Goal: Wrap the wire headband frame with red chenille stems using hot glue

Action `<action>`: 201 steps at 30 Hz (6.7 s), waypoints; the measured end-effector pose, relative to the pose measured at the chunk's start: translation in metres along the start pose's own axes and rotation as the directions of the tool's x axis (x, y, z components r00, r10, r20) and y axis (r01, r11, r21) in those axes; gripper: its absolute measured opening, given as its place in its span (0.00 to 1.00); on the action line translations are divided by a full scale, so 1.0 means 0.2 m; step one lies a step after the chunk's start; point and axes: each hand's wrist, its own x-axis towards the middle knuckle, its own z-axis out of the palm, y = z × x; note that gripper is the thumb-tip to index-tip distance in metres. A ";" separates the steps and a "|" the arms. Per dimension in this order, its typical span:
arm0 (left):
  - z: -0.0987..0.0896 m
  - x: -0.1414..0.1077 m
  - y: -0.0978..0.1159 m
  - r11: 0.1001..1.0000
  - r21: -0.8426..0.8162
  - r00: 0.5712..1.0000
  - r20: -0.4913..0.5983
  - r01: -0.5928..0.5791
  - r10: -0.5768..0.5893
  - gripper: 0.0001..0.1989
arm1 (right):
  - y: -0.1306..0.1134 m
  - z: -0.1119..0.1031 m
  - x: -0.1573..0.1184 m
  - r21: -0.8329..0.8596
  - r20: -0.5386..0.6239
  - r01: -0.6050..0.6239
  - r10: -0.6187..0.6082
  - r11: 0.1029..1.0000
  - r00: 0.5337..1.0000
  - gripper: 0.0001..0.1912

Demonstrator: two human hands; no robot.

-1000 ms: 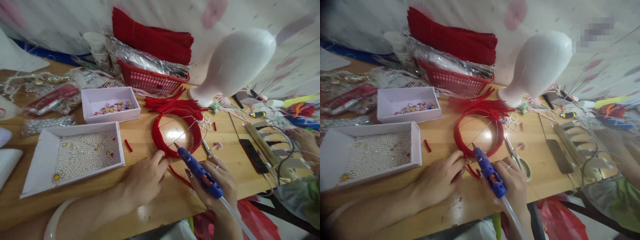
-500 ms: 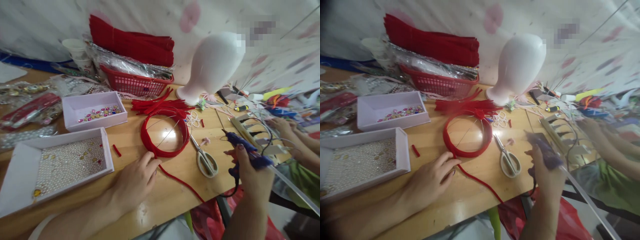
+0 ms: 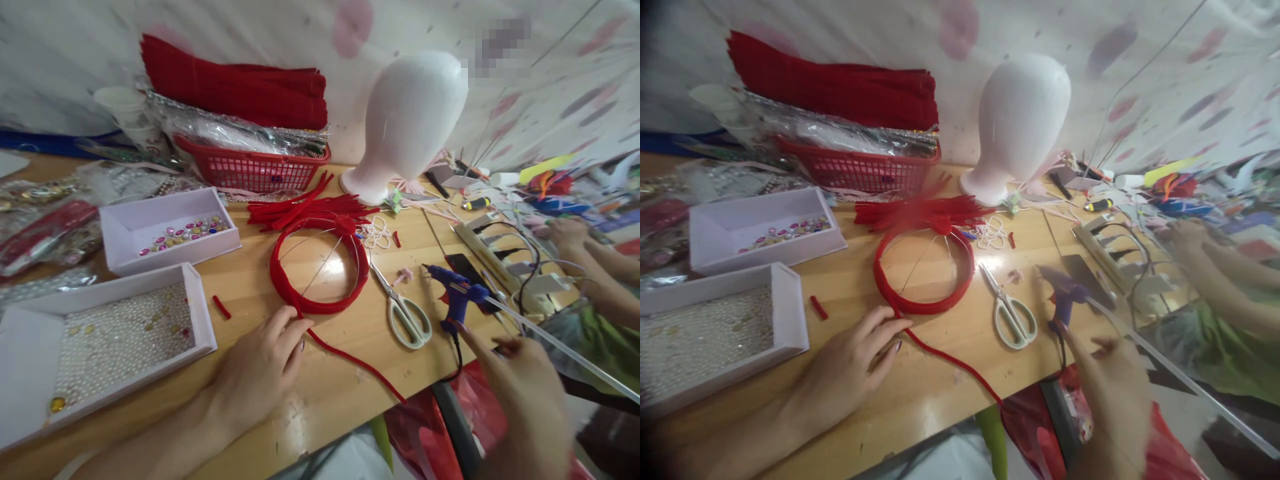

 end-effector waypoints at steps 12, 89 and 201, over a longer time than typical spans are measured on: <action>0.00 0.00 0.05 0.993 0.027 0.993 -0.016 -0.113 0.113 0.24 | -0.59 0.26 -0.36 0.562 0.506 0.255 -0.571 0.787 0.646 0.16; -0.06 0.12 -0.05 0.959 0.265 0.983 -0.175 0.096 -0.049 0.10 | -0.58 0.31 -0.01 0.604 0.461 0.329 -0.655 0.726 0.599 0.12; -0.07 0.09 -0.08 0.979 0.159 0.986 -0.127 0.125 -0.105 0.17 | -0.55 0.38 -0.10 0.643 0.077 0.696 -0.931 0.320 0.357 0.21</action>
